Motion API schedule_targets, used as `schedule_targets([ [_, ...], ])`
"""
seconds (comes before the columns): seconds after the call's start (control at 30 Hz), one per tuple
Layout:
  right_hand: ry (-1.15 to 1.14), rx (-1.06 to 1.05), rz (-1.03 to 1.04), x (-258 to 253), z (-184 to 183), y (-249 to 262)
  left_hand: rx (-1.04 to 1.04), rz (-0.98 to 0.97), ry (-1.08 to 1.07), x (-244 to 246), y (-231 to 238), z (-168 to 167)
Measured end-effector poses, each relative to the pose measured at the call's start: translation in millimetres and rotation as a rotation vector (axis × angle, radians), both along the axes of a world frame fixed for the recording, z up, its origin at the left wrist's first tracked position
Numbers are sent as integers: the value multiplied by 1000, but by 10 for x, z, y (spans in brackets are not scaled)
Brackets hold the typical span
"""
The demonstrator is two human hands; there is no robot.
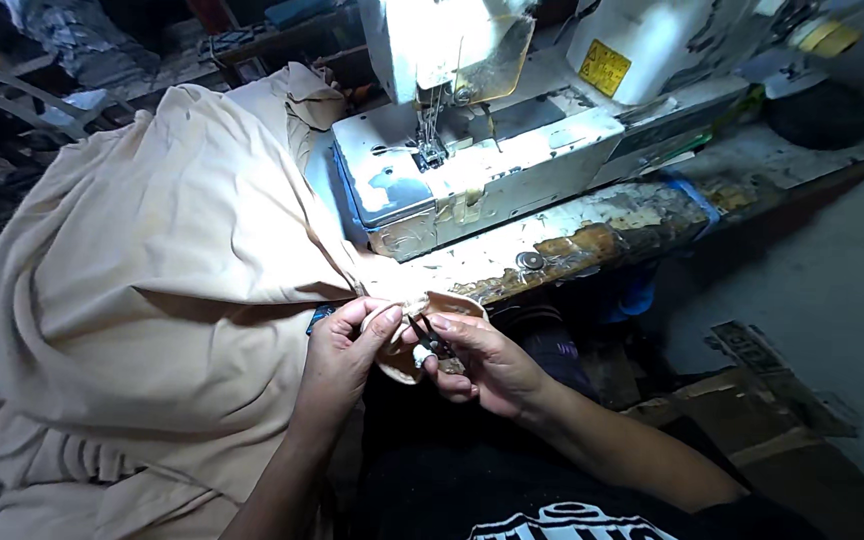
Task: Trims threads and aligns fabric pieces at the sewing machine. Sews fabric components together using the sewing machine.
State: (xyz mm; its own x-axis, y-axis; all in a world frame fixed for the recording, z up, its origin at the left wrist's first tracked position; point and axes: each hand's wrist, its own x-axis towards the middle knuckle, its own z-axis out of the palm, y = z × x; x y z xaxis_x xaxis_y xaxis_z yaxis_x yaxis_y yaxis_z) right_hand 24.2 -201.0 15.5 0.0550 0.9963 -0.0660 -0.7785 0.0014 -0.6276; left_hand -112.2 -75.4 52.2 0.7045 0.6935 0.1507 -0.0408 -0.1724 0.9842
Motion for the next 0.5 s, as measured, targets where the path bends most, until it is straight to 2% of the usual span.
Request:
schedule_targets([
  [0.5, -59, 7, -8, 7, 47, 69, -17, -29, -17, -6, 12, -20],
])
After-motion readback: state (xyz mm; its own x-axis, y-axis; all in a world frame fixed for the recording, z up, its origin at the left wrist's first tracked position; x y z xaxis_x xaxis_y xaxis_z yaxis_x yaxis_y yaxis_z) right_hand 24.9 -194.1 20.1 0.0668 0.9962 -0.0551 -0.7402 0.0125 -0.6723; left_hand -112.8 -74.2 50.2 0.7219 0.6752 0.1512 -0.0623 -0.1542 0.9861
